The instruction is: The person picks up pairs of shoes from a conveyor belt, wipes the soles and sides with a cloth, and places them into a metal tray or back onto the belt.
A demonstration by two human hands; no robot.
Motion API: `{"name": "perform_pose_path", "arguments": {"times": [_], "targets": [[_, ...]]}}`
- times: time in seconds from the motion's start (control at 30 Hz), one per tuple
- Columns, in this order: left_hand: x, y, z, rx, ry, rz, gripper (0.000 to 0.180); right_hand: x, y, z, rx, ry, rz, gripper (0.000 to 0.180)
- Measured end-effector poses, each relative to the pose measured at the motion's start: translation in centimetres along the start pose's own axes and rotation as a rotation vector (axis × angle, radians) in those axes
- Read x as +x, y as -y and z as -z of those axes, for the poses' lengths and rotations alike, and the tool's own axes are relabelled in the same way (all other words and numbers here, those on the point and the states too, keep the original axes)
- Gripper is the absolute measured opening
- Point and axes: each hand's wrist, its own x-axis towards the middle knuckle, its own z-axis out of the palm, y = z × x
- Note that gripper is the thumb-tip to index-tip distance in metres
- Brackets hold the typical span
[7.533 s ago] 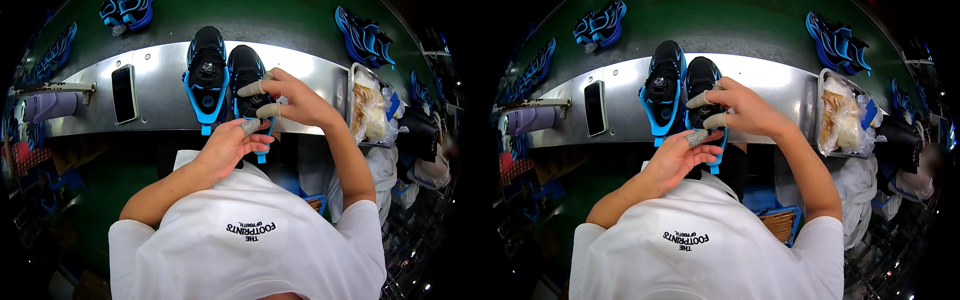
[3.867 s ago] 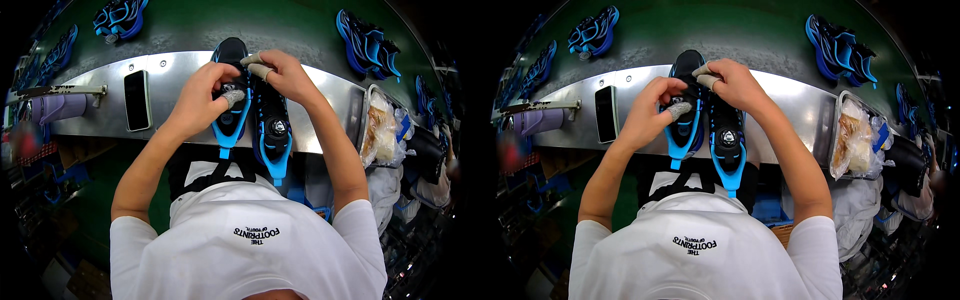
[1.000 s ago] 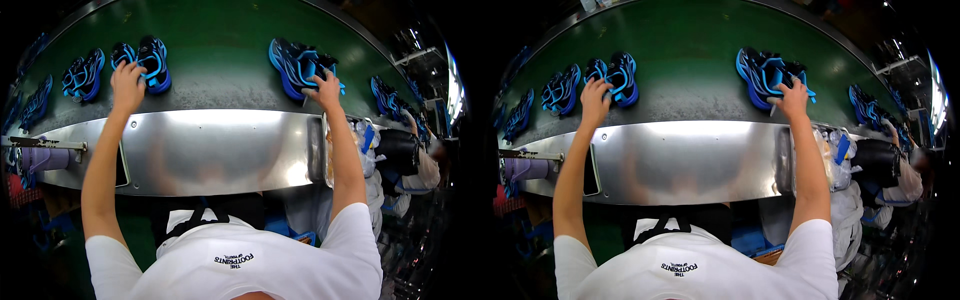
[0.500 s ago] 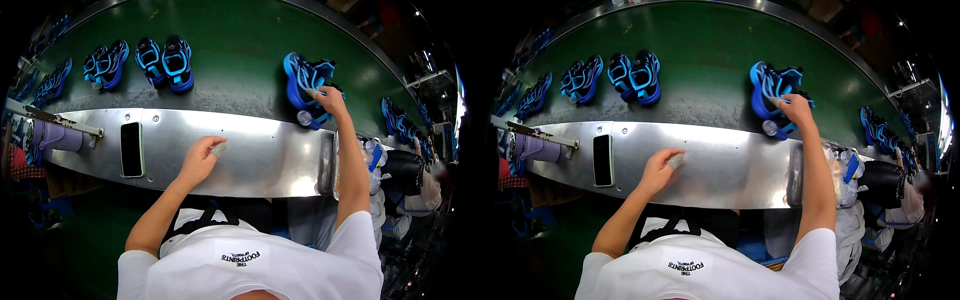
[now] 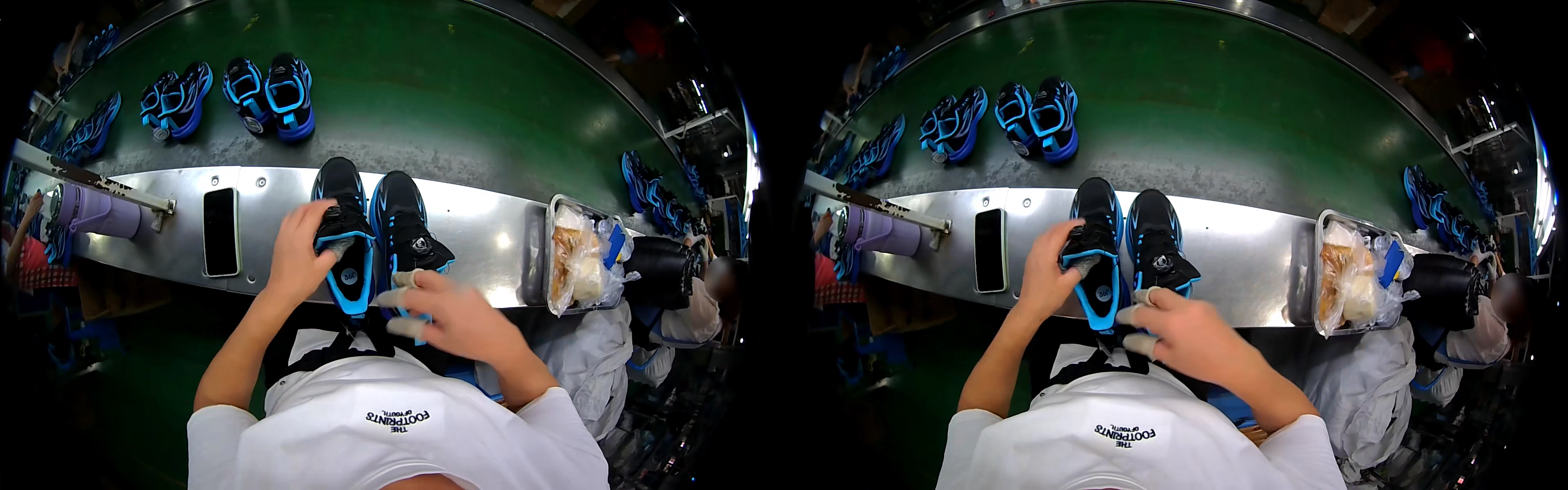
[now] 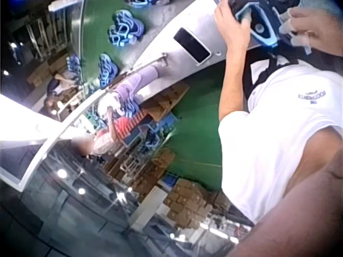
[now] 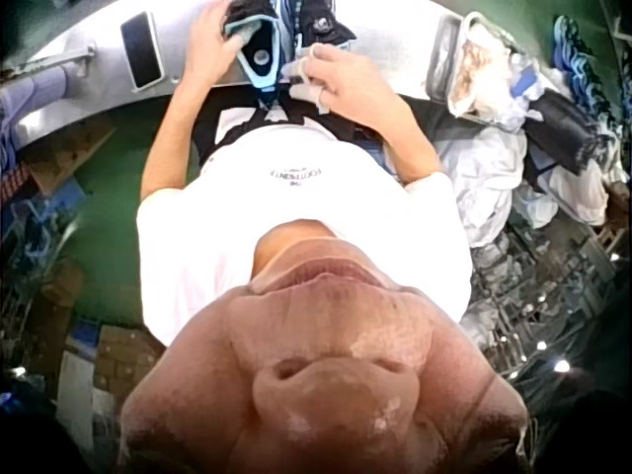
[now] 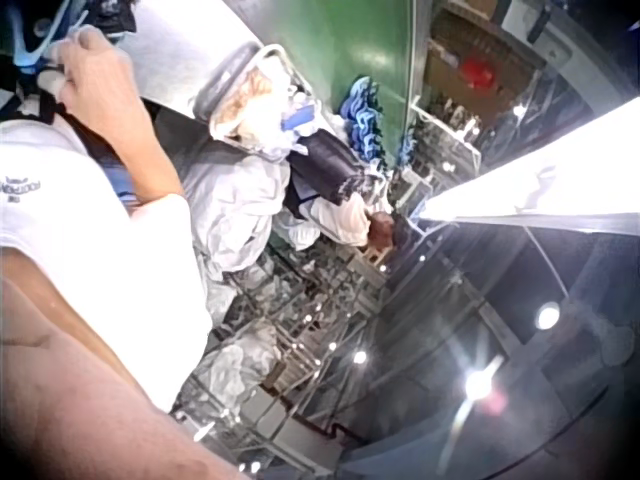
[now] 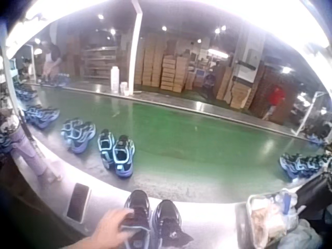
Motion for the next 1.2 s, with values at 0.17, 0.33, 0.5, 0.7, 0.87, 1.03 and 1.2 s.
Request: {"name": "perform_pose_path", "arguments": {"times": [0.17,0.33,0.5,0.7,0.87,1.03,1.2], "targets": [[1.2,-1.8,0.4,0.013,-0.063,-0.205,0.053,1.3,0.3,1.7,-0.363,-0.421,0.025,0.047],[0.9,-2.8,-0.6,0.237,0.015,-0.261,0.046,2.5,-5.8,-1.3,-0.324,-0.345,0.054,0.043],[-0.1,-2.7,-1.2,0.21,0.003,-0.16,0.045,3.5,-5.6,-0.7,-0.06,-0.245,-0.344,0.049],[-2.0,-3.5,-1.4,0.162,-0.007,-0.084,0.054,3.0,-2.9,-1.3,-0.366,-0.241,-0.117,0.051],[-1.3,-2.6,-1.6,0.049,0.062,-0.132,0.038,2.2,-4.6,-1.0,-0.015,-0.341,-0.261,0.049],[-1.7,-2.0,-1.6,0.086,0.148,-0.207,0.027,0.3,-5.0,-1.9,-0.218,-0.333,-0.076,0.058],[-2.1,-2.4,-3.8,0.337,0.03,-0.418,0.025,0.2,-4.6,-3.1,-0.442,-0.312,-0.01,0.065]]}}
